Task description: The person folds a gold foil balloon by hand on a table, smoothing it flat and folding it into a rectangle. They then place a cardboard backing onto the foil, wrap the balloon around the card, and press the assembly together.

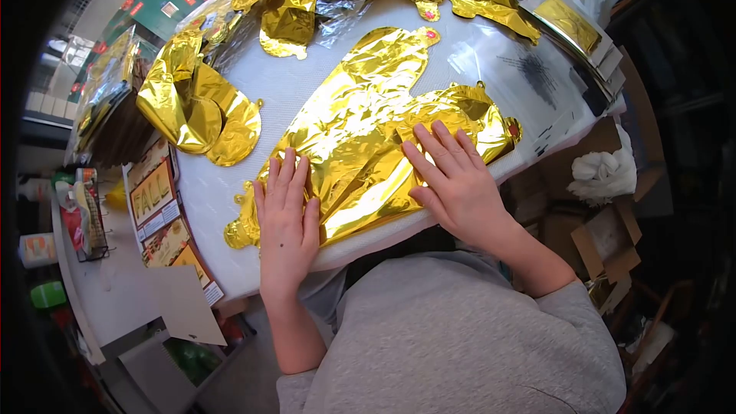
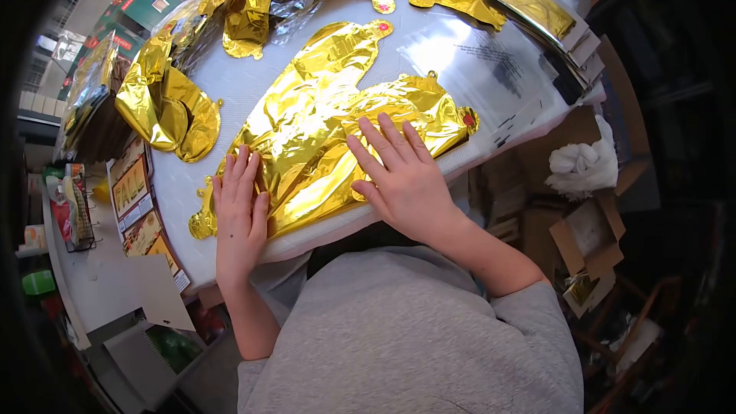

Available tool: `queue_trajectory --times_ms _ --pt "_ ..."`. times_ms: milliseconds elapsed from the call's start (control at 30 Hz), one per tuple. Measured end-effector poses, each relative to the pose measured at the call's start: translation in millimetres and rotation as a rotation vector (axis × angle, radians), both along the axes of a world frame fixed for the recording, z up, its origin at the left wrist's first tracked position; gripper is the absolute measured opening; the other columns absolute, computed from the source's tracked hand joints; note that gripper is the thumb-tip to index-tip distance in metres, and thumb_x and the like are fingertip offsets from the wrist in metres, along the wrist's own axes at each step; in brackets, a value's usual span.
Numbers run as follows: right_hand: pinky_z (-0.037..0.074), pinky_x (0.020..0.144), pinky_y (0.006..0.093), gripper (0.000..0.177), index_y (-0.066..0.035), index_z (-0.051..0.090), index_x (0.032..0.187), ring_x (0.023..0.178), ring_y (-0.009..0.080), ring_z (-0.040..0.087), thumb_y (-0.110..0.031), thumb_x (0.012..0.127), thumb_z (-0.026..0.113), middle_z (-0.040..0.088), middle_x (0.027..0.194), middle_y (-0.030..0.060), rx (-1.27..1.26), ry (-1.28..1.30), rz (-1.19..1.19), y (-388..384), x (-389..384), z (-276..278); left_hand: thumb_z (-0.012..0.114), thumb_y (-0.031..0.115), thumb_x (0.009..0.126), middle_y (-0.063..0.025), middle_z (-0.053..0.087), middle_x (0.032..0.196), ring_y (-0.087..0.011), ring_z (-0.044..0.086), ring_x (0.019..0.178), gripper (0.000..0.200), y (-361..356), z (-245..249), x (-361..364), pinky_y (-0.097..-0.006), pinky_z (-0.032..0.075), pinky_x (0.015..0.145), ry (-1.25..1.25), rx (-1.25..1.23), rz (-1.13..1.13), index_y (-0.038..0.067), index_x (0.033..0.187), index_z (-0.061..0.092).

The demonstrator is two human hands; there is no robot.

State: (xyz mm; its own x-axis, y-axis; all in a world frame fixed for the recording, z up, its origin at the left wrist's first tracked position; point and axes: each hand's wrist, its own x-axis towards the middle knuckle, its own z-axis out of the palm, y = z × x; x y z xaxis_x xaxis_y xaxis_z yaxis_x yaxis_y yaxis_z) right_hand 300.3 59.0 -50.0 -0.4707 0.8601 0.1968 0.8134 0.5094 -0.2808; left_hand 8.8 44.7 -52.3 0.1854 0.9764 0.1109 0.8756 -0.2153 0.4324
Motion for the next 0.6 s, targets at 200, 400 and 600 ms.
queue_trajectory --times_ms 200,400,600 --pt "0.026 0.127 0.0533 0.057 -0.013 0.054 0.156 0.154 0.0384 0.038 -0.032 0.103 0.062 0.045 0.166 0.0153 0.069 0.008 -0.024 11 4 -9 0.055 0.011 0.104 -0.0152 0.037 0.171 -0.0370 0.027 0.161 0.057 -1 -1 -1 -0.0580 0.011 0.131 0.003 0.016 -0.003 0.010 0.160 0.047" --pt "0.027 0.126 0.0530 0.056 -0.015 0.055 0.156 0.153 0.0377 0.040 -0.030 0.102 0.064 0.046 0.165 0.0142 0.065 0.051 -0.032 13 4 -12 0.061 0.007 0.099 -0.0130 0.044 0.167 -0.0375 0.025 0.162 0.047 -17 10 -1 -0.0556 0.006 0.132 -0.005 0.302 0.052 0.009 0.146 0.063" --pt "0.026 0.127 0.0530 0.055 -0.015 0.055 0.155 0.153 0.0384 0.040 -0.029 0.103 0.063 0.046 0.164 0.0144 0.043 0.047 -0.019 13 4 -9 0.068 -0.003 0.093 -0.0121 0.072 0.115 -0.0275 0.066 0.102 0.030 -56 17 0 -0.0402 0.053 0.093 -0.094 0.358 0.191 0.003 0.122 0.074"
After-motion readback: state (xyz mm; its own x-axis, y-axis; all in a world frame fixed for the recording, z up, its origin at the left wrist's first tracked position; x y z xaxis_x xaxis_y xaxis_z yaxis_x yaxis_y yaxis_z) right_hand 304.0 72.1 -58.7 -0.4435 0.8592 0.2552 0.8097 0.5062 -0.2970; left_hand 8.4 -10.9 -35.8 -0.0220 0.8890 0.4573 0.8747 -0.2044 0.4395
